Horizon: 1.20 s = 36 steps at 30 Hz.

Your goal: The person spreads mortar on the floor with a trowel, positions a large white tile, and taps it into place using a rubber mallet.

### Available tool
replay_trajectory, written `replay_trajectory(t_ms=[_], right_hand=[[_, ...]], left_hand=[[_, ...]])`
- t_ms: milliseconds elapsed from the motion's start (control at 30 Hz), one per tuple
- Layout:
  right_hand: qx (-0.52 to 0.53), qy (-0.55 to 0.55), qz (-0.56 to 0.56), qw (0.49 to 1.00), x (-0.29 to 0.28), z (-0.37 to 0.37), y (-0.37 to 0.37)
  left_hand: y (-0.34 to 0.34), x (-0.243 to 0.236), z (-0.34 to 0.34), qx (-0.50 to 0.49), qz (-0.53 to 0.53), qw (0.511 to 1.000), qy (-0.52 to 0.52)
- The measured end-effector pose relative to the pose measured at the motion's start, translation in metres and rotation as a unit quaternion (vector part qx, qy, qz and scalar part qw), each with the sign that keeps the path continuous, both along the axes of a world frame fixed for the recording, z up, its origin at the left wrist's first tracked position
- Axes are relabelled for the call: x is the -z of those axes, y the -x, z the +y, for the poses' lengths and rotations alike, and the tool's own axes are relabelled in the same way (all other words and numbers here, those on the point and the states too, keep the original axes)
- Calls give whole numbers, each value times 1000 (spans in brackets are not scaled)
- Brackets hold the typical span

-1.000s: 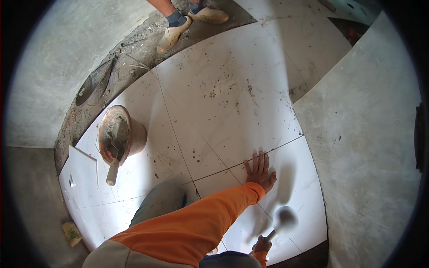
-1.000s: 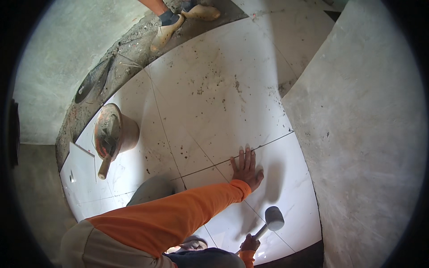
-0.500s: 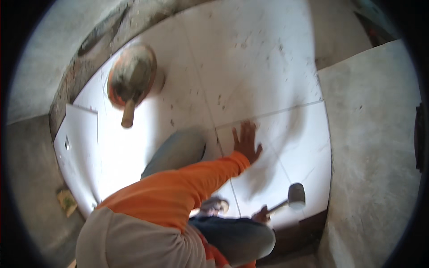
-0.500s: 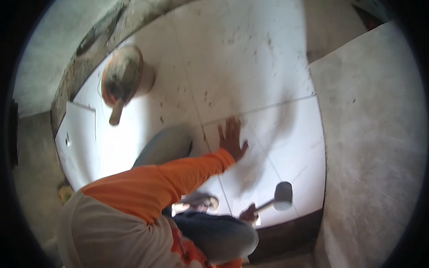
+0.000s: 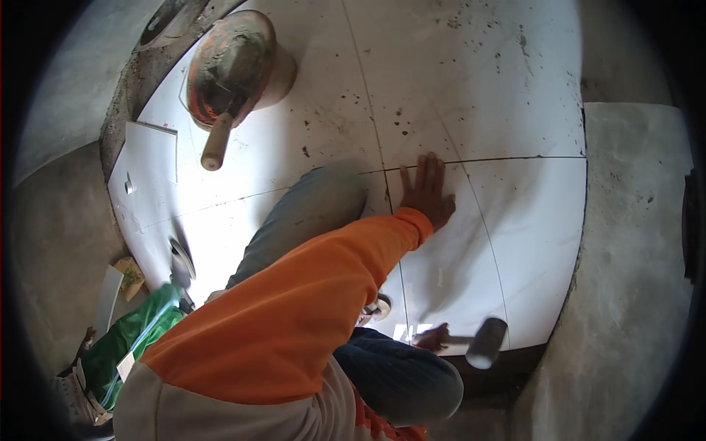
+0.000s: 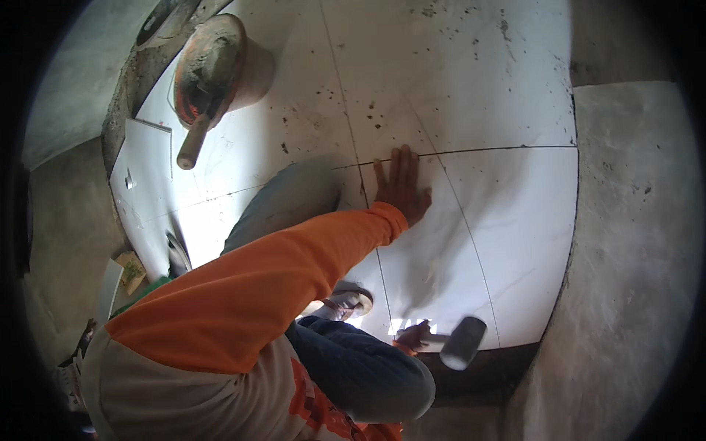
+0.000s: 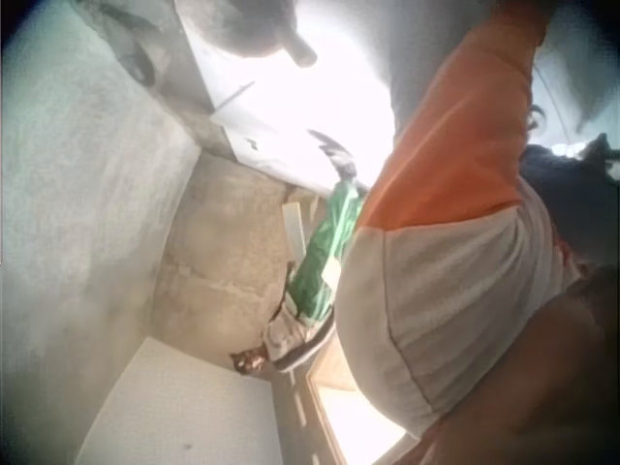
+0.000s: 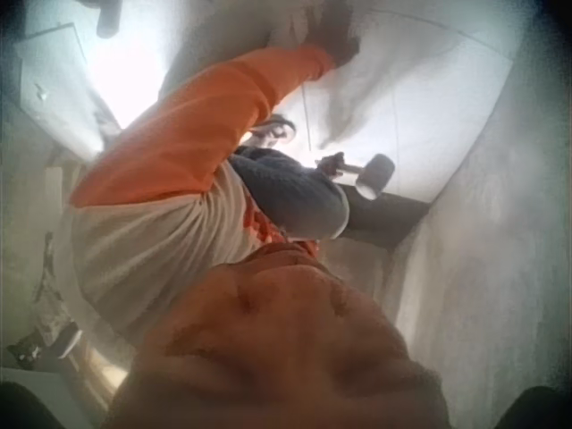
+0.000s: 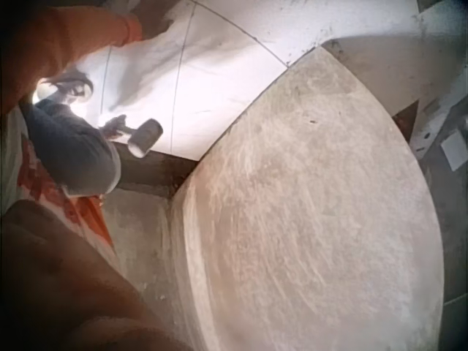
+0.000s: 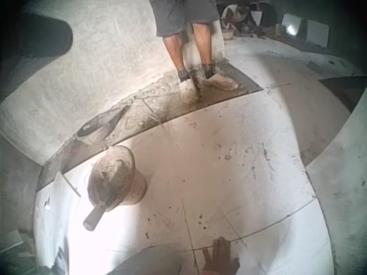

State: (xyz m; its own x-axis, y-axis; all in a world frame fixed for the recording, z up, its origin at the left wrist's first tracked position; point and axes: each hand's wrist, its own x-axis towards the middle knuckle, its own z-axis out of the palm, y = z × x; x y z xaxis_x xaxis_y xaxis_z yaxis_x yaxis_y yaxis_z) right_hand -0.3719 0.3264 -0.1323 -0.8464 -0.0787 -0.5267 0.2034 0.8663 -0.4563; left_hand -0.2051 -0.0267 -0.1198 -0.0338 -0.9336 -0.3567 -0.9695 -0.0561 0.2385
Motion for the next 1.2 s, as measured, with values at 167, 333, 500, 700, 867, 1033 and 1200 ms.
replay_trajectory(t_ms=[167,333,500,700,867,1033,1200], right_hand=[[-22,-121,-76,989,-39,-51,-13],[-37,-93,-51,994,-28,-54,2],[-338,-229,-141,902,-16,-39,13],[-10,37,-105,994,-15,-38,1],[111,118,-134,977,-14,-74,4],[38,201,-14,979,-24,-77,7],[-142,25,-53,988,-29,-113,17]], left_hand=[[-10,2,-5,6,-26,1000,-16],[6,-3,-11,12,-7,1000,1],[1,4,-18,8,-43,999,5],[10,2,-16,21,-85,996,16],[15,1,-22,28,-105,993,46],[14,2,-22,24,-99,994,42],[1,5,-4,32,-96,993,53]])
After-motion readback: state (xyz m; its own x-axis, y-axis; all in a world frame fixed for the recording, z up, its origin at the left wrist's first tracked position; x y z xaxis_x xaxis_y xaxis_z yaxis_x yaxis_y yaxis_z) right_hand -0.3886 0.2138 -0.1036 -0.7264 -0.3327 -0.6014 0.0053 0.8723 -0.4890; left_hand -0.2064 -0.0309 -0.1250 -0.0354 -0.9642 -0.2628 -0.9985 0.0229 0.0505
